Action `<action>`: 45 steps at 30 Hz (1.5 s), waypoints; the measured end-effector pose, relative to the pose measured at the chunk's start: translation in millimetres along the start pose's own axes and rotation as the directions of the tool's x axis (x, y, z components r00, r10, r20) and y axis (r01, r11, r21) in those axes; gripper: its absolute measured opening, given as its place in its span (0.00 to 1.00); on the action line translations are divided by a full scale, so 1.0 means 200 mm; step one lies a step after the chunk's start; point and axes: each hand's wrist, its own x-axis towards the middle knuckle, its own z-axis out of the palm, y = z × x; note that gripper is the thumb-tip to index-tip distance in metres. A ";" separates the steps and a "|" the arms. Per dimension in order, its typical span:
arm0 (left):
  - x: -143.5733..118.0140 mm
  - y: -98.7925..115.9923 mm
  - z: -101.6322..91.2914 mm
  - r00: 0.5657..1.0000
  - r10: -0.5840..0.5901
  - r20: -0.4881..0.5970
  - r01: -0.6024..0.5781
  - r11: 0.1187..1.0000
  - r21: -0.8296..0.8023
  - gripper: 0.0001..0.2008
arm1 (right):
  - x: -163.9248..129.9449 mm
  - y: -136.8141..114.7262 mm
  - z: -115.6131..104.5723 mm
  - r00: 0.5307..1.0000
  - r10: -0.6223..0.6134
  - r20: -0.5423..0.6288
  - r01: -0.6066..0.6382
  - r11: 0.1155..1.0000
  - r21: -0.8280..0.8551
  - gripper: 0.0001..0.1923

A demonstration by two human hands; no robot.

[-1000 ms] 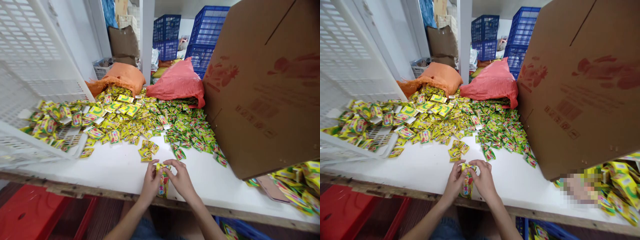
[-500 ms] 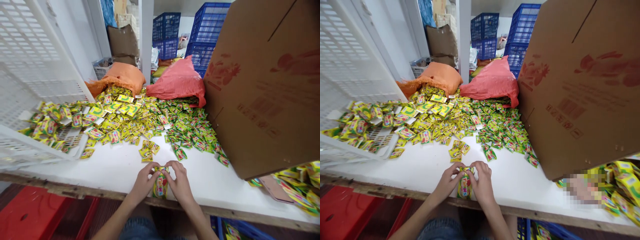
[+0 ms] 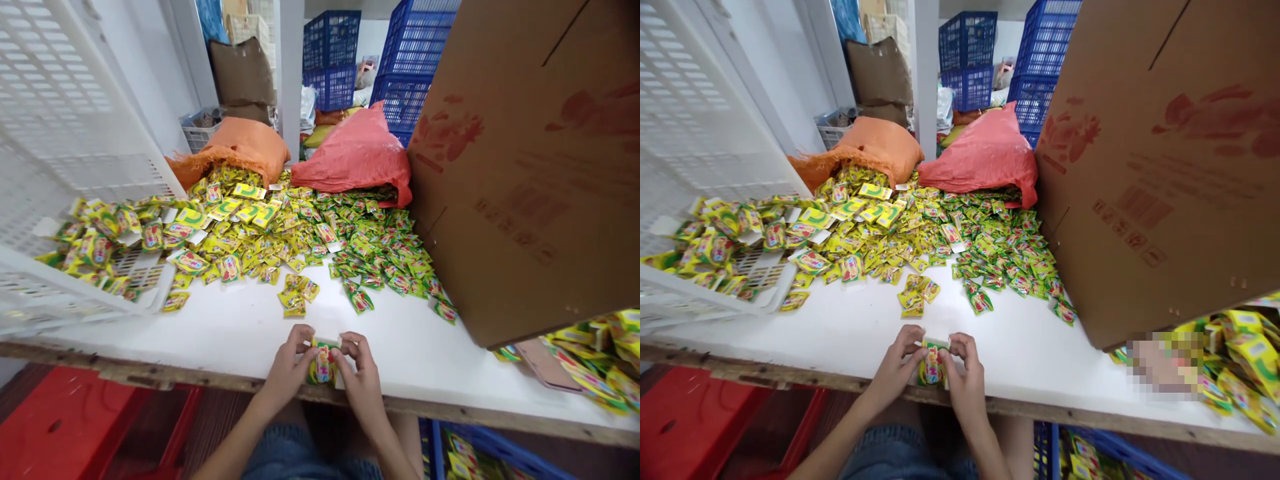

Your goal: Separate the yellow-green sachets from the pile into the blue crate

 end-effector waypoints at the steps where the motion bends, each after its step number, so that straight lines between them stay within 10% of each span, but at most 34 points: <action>1: 0.00 0.00 0.00 1.000 0.013 0.012 -0.013 1.000 0.012 0.09 | -0.01 0.00 0.01 1.000 0.000 0.008 0.000 1.000 0.012 0.12; 17: 0.02 0.03 0.01 0.981 0.194 0.028 -0.194 0.981 0.006 0.08 | 0.05 -0.03 -0.02 0.967 -0.194 0.167 0.205 0.977 -0.050 0.10; 27: 0.04 0.06 0.06 0.986 0.113 -0.125 -0.101 0.990 0.098 0.07 | 0.08 -0.10 -0.05 0.981 -0.099 0.166 0.135 0.966 -0.222 0.10; 45: 0.03 -0.01 0.04 0.996 0.088 -0.006 -0.088 0.993 -0.078 0.09 | 0.06 -0.02 -0.01 0.980 -0.101 0.171 0.108 0.994 -0.032 0.09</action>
